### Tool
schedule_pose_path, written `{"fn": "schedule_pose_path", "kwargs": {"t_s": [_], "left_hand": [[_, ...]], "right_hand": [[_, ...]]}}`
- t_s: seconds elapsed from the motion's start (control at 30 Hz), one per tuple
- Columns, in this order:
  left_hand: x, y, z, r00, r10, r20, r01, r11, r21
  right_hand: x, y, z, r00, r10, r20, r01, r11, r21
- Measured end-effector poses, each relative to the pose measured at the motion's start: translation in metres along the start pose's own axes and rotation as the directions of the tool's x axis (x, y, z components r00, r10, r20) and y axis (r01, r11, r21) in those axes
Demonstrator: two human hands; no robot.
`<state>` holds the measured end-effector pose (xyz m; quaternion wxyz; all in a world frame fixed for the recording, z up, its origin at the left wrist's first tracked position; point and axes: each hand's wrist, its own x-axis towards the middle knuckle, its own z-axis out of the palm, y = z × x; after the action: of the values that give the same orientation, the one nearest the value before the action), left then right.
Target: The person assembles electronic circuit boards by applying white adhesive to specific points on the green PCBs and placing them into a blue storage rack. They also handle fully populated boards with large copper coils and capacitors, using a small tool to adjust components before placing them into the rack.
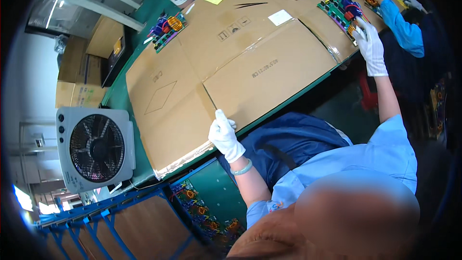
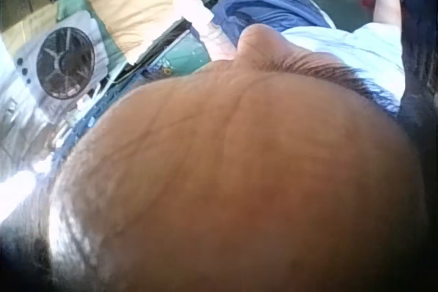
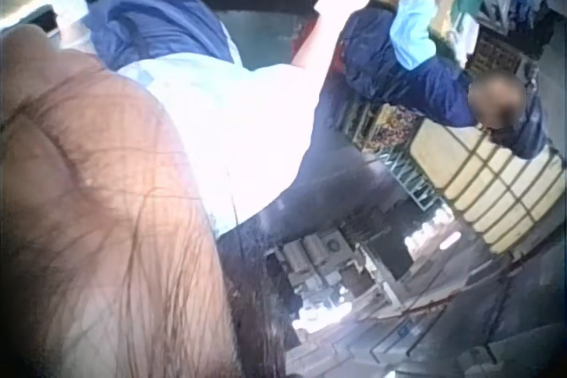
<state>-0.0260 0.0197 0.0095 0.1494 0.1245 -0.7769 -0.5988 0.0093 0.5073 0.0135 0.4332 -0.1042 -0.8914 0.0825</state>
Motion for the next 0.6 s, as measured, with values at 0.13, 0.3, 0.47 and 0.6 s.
{"fn": "schedule_pose_path", "kwargs": {"t_s": [0.13,0.3,0.47,0.6], "left_hand": [[-0.001,-0.004,-0.006,1.000,0.003,0.002,-0.003,0.999,0.034],[0.001,-0.001,-0.009,0.998,-0.048,0.031,0.049,0.999,-0.024],[0.004,-0.003,-0.014,0.993,-0.039,0.109,0.043,0.999,-0.029],[0.003,-0.008,-0.019,0.992,-0.018,0.125,0.033,0.992,-0.121]], "right_hand": [[0.012,0.006,0.015,0.941,0.231,0.247,-0.212,0.972,-0.099],[0.021,0.019,0.024,0.888,0.257,0.381,-0.255,0.965,-0.057],[0.060,0.040,0.016,0.849,0.271,0.454,-0.373,0.915,0.152],[0.063,-0.002,-0.002,0.920,-0.032,0.390,-0.225,0.772,0.595]]}}
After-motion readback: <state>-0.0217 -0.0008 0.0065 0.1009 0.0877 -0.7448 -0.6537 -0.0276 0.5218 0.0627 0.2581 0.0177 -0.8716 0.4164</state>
